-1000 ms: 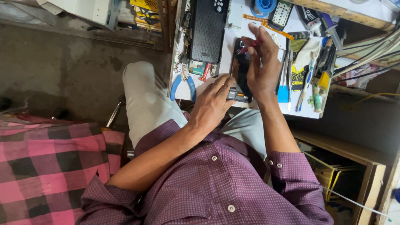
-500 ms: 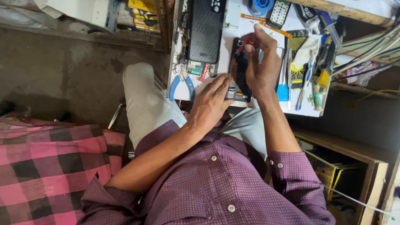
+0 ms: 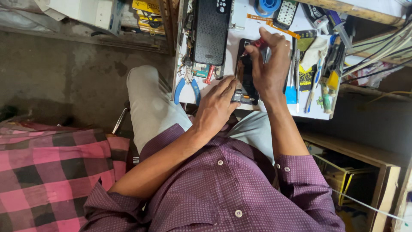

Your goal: The person holds a disassembled smartphone in one hand and wipes its inner frame and back with a cloth, applying liquid from a small bottle onto the cloth while cleaning. The person then sets the phone on the bench and uses a red screwdriver to work on the phone's screws.

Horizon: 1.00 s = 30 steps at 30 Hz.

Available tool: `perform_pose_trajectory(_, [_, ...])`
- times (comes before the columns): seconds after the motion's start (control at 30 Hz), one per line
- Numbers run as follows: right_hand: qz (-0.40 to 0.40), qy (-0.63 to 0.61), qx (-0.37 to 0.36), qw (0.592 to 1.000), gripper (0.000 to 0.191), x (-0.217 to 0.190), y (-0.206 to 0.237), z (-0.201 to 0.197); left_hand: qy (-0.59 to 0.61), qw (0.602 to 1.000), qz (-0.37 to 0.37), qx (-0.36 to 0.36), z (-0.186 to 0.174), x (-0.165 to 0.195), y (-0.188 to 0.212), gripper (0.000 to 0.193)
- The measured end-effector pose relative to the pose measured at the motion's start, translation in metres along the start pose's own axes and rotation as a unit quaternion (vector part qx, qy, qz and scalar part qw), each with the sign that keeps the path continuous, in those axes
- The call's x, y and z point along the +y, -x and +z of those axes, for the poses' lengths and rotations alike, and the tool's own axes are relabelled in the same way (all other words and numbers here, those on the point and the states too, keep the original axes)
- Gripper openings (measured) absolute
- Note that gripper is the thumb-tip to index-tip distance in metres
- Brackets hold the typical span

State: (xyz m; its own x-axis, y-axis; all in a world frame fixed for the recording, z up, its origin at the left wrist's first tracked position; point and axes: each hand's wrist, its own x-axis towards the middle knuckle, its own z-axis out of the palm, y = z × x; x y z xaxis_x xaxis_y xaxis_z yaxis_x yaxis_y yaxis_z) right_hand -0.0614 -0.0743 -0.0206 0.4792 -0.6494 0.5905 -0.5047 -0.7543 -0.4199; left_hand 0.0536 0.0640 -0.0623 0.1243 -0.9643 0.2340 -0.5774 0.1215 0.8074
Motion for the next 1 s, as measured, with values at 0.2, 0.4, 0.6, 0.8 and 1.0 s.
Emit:
perform_pose_trajectory(0.2, [0.008, -0.040, -0.008, 0.999, 0.044, -0.001, 0.000, -0.001, -0.003, 1.000, -0.004, -0.005, 0.000, 0.001, 0.001, 0.066])
perform_pose_trajectory(0.4, [-0.017, 0.012, -0.011, 1.000, 0.045, -0.006, -0.003, -0.002, -0.004, 1.000, 0.010, 0.005, 0.000, 0.002, 0.000, 0.065])
perform_pose_trajectory(0.6, [0.026, -0.075, -0.024, 0.997, 0.040, -0.005, -0.003, 0.000, 0.003, 1.000, -0.004, -0.003, -0.002, 0.002, 0.001, 0.064])
perform_pose_trajectory(0.8, [0.047, -0.113, -0.035, 0.992, 0.051, -0.006, 0.010, -0.001, 0.010, 1.000, -0.007, -0.004, -0.002, 0.005, 0.001, 0.064])
perform_pose_trajectory(1.0, [0.145, -0.295, 0.124, 0.936, 0.054, -0.005, 0.028, -0.021, 0.098, 0.995, -0.027, 0.009, -0.011, 0.004, -0.001, 0.053])
